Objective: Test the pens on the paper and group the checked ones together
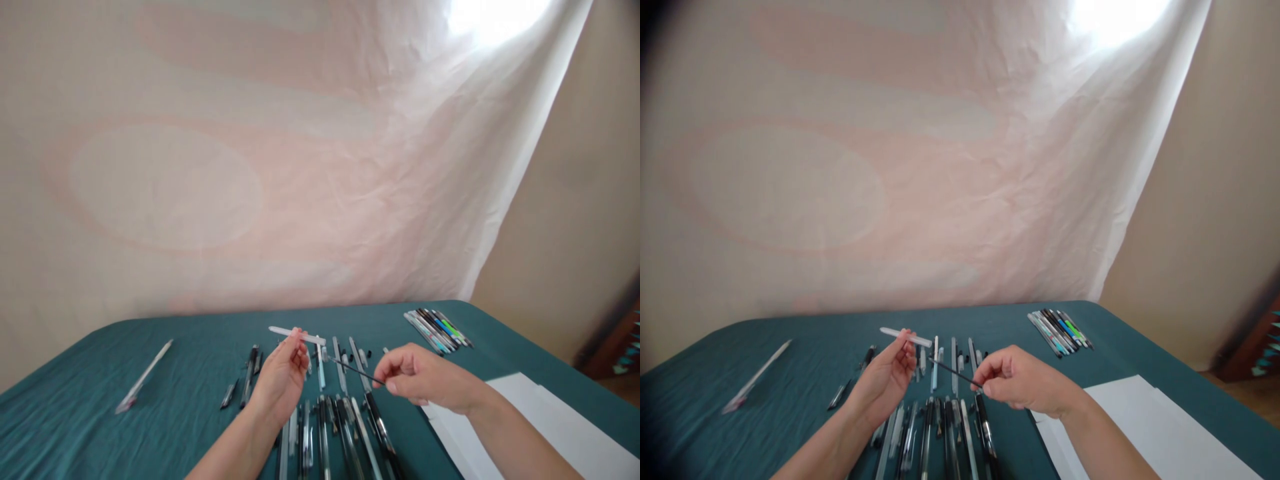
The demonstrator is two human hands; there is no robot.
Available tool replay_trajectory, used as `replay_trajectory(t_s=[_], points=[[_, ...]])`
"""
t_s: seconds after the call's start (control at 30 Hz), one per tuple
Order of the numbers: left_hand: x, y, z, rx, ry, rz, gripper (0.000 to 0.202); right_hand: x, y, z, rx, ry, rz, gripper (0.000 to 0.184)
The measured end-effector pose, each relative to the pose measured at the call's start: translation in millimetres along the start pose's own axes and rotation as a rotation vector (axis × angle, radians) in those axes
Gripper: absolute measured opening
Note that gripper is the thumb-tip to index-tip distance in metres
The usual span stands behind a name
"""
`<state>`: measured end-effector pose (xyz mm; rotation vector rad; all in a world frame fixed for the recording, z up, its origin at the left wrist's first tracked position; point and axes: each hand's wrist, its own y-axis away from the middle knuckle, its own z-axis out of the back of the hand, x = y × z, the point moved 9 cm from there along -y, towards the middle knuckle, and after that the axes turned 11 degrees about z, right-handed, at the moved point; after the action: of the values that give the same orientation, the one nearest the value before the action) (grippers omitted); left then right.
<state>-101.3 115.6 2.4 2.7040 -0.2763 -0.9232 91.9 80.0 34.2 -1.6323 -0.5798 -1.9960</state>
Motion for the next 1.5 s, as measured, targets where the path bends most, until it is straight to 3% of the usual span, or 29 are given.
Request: replay_trajectory(t_s=[0.17, 0.6, 1.13, 1.37, 1.5], points=[[10, 1, 1.2, -0.02, 0.023, 0.032, 0.009, 2, 2, 14, -0.073, 0.043, 0.026, 0.018], [26, 6, -2.1, -0.021, -0.016, 0.069, 0.007, -3, 1, 12, -0.057, 0.138, -0.017, 0.017], [39, 8, 1.7, -0.047, -0.071, 0.048, 0.011, 12, 7, 15, -0.112, 0.421, 0.026, 0.018], [60, 14, -3.3, -0.009, -0.056, 0.149, 0.008, 15, -4, 11, -0.254, 0.199, 0.145, 0.03], [64, 16, -4.0, -0.011, -0.032, 0.177, 0.009, 19, -8, 20, -0.346, 0.174, 0.241, 0.032]])
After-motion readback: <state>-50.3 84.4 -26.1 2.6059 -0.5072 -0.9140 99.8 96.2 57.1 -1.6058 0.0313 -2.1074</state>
